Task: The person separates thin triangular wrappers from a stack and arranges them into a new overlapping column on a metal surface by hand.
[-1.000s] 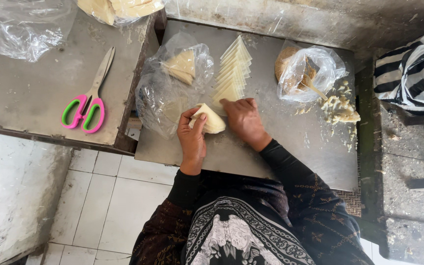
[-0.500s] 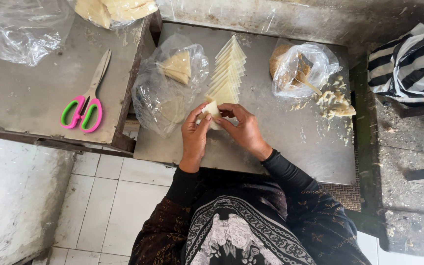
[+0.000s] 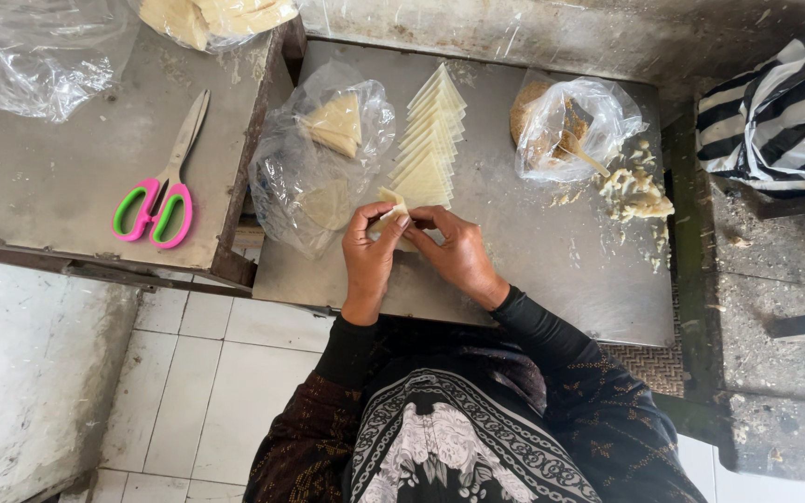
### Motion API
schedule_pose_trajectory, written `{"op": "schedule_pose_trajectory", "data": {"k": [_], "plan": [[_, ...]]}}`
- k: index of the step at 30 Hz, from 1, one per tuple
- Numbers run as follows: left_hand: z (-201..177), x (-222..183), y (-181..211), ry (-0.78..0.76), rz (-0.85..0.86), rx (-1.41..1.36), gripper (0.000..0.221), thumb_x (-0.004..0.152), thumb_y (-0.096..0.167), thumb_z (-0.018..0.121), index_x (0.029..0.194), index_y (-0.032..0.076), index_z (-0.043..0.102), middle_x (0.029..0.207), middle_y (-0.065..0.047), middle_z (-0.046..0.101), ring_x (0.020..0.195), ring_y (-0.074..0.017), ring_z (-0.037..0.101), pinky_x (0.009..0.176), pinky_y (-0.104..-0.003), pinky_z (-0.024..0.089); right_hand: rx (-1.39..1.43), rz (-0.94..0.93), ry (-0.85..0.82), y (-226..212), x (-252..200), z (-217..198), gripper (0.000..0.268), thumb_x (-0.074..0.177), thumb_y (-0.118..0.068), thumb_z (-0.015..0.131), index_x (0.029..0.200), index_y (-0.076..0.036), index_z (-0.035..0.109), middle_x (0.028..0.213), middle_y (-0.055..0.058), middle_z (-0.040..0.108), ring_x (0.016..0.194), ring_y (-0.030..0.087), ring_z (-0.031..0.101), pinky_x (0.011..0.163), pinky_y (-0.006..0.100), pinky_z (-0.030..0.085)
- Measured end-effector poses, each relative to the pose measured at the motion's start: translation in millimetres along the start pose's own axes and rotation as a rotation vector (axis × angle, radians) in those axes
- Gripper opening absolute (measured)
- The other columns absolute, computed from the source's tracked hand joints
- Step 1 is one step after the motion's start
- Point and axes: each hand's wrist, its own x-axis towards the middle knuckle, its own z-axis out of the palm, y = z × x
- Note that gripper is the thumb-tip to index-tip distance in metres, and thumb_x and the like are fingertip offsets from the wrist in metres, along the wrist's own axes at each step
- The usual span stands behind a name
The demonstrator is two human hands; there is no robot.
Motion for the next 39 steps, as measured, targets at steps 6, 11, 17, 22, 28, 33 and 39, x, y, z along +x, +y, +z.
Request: {"op": "schedule_pose_trajectory", "data": {"k": [6,11,17,22,28,33,39], "plan": [[0.4,2.4,-1.8,0.012,-0.004,0.009,0.021,0.095,0.009,0.077,0.114,0.003,0.069,0.110,-0.004,0.070,0.105,-0.0098,0.063,0.093,-0.023,0.051,-0.006,0.073,0.048,6.4,-0.4,1.9,0.016,0.097,-0.009,0.072,0.111,-0.001,0.071,0.098,0.009,0.078,0.083,0.014,0.076,0.066,0.028,0.059],[1.7,1.5,2.8,0.021,-0.040,0.018,0.024,0.093,0.006,0.079,0.114,0.003,0.069,0.110,-0.005,0.070,0.104,-0.0115,0.063,0.091,-0.025,0.053,0.039,0.089,0.049,12.2,-3.0,2.9,0.015,0.100,-0.008,0.069,0.113,-0.002,0.071,0.098,0.008,0.078,0.083,0.012,0.075,0.069,0.027,0.058],[2.9,-0.7,6.8,-0.017,0.023,0.136,0.026,0.091,0.000,0.079,0.112,0.004,0.064,0.107,-0.003,0.068,0.101,-0.0108,0.063,0.088,-0.025,0.053,0.146,0.285,-0.016,22.6,-5.1,5.2,0.017,0.103,-0.010,0.065,0.116,-0.001,0.071,0.092,0.006,0.076,0.082,0.009,0.065,0.071,0.027,0.055],[2.7,1.5,6.1,-0.003,-0.002,0.073,0.025,0.091,0.000,0.077,0.110,0.005,0.063,0.106,-0.003,0.067,0.100,-0.0098,0.063,0.087,-0.024,0.054,0.531,0.308,-0.163,29.5,0.0,-0.7,0.025,0.101,-0.009,0.064,0.124,0.000,0.064,0.105,0.002,0.071,0.096,0.006,0.064,0.082,0.024,0.054],[-0.5,1.2,-0.1,-0.018,-0.022,0.000,0.025,0.091,-0.002,0.077,0.110,0.005,0.063,0.106,-0.003,0.066,0.099,-0.0090,0.062,0.087,-0.024,0.053,0.618,0.415,-0.134,40.6,-0.3,3.1,0.023,0.101,-0.009,0.064,0.121,0.001,0.068,0.102,0.002,0.072,0.091,0.006,0.064,0.082,0.024,0.054],[-3.7,5.6,-10.6,0.033,-0.074,-0.189,0.027,0.089,-0.004,0.077,0.110,0.006,0.063,0.107,-0.002,0.064,0.097,-0.0094,0.059,0.088,-0.024,0.052,0.547,0.365,0.004,60.0,11.9,-4.9,0.015,0.102,-0.007,0.066,0.113,0.002,0.071,0.097,0.005,0.074,0.084,0.009,0.065,0.076,0.025,0.056],[-7.3,6.2,-12.3,0.124,-0.073,-0.229,0.026,0.090,-0.004,0.076,0.111,0.006,0.064,0.108,-0.002,0.063,0.098,-0.0095,0.058,0.088,-0.024,0.053,-0.358,-0.130,0.272,81.4,51.5,-37.7,0.008,0.105,-0.005,0.067,0.110,-0.003,0.072,0.092,0.010,0.076,0.070,0.012,0.067,0.061,0.025,0.051]]}}
